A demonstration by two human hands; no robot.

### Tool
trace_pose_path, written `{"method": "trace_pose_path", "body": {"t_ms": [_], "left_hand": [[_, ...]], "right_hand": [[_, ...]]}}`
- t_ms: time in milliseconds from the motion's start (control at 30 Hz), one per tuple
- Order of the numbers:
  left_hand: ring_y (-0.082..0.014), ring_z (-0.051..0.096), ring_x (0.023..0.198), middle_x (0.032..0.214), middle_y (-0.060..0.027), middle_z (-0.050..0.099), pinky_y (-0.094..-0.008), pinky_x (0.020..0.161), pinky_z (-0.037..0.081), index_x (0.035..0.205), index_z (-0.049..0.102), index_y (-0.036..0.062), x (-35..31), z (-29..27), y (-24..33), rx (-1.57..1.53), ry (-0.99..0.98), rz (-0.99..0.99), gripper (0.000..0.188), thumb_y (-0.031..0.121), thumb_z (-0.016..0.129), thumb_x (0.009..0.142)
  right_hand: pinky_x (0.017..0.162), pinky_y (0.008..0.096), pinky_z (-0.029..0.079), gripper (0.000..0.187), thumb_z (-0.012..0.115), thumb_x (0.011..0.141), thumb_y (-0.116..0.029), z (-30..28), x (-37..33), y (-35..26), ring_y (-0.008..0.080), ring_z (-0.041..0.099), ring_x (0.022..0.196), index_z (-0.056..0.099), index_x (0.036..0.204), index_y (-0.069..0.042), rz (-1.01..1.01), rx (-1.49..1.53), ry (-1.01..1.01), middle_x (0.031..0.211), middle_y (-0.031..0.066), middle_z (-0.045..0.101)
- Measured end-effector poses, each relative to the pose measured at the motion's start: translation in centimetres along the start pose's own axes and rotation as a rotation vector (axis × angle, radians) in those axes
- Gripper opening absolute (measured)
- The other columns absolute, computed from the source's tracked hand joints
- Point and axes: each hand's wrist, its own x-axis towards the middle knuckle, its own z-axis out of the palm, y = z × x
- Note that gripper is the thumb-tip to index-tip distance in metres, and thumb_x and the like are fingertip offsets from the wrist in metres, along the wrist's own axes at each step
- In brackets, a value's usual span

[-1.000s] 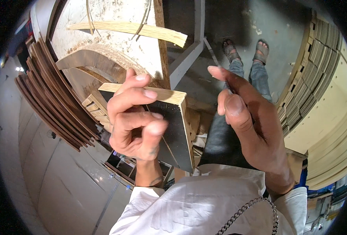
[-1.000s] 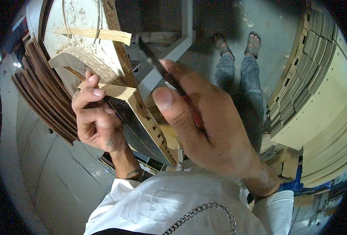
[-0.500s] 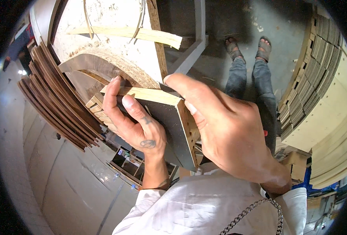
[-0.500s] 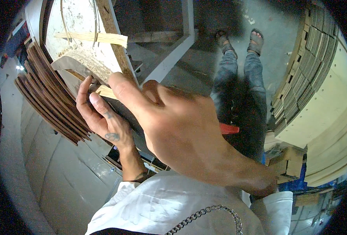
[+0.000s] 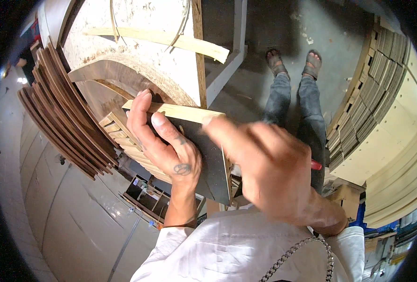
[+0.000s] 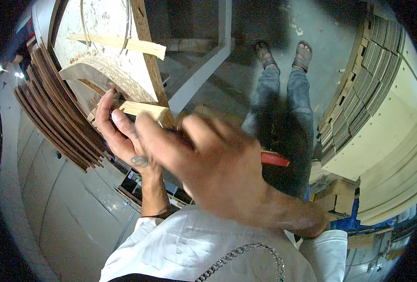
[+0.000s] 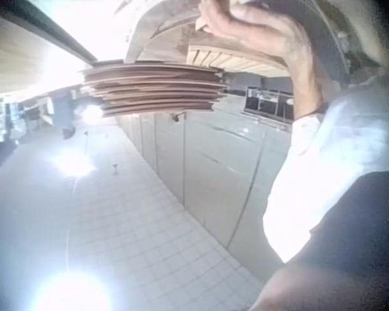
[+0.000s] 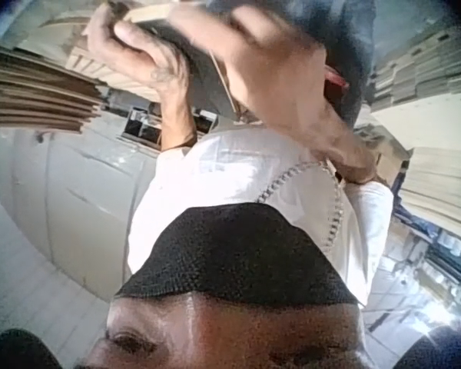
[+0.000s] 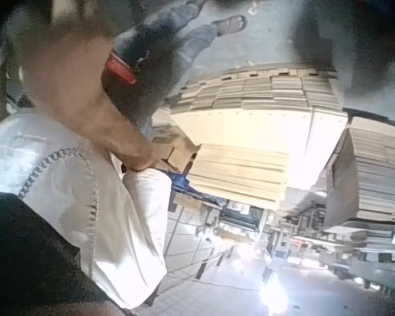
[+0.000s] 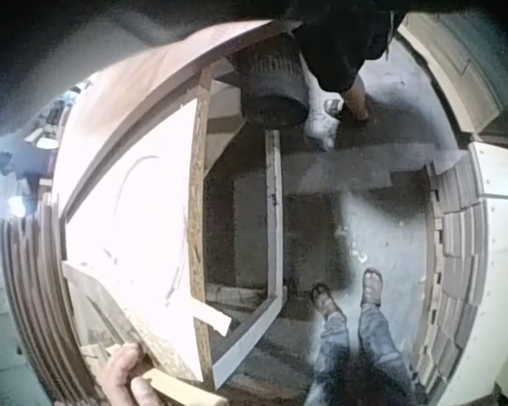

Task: The person scrapers residue from the edge and face of a black wooden panel and a light-colored wooden frame component using a handheld blade.

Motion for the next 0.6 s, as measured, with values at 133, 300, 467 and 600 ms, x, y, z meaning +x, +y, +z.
{"method": "trace_pose_path", "body": {"t_ms": [133,300,467,600], "left_hand": [[-0.0340,0.055,0.126,0.131,-0.0185,0.062,-0.0446,0.112,0.038,0.131,0.057,-0.0047,0.4,-0.1,0.3,0.039,-0.026,0.052,0.032,0.016,0.045,0.110],[-0.0329,0.055,0.125,0.131,-0.0186,0.062,-0.0443,0.112,0.039,0.129,0.059,-0.0045,0.0,0.0,-0.2,0.038,-0.002,0.015,0.033,0.019,0.045,0.110],[-0.0319,0.055,0.125,0.131,-0.0185,0.061,-0.0433,0.111,0.039,0.128,0.059,-0.0042,0.2,-0.1,0.0,0.025,-0.007,0.023,0.032,0.018,0.045,0.110],[-0.0316,0.055,0.125,0.132,-0.0186,0.060,-0.0427,0.111,0.040,0.128,0.058,-0.0045,0.4,0.0,0.0,0.012,-0.022,0.045,0.031,0.017,0.045,0.110]], "right_hand": [[0.058,0.0357,0.053,0.040,0.064,0.086,-0.007,0.8,0.4,0.8,0.0236,0.066,0.065,0.073,0.125,-0.012,0.101,0.161,0.055,0.079,0.0087,0.065],[0.056,0.0269,0.046,0.038,0.072,0.082,-0.014,1.6,-2.2,-0.1,0.0143,0.053,0.059,0.078,0.119,-0.022,-0.227,-0.152,-0.015,0.078,0.0011,0.057],[0.060,0.0321,0.052,0.040,0.069,0.084,-0.009,1.1,-1.2,1.0,0.0212,0.062,0.068,0.077,0.123,-0.018,-0.096,-0.025,0.173,0.087,0.0063,0.062],[0.063,0.0347,0.054,0.043,0.067,0.082,-0.005,1.0,0.0,1.3,0.0231,0.063,0.070,0.077,0.122,-0.017,-0.017,0.030,0.068,0.088,0.0061,0.063]]}}
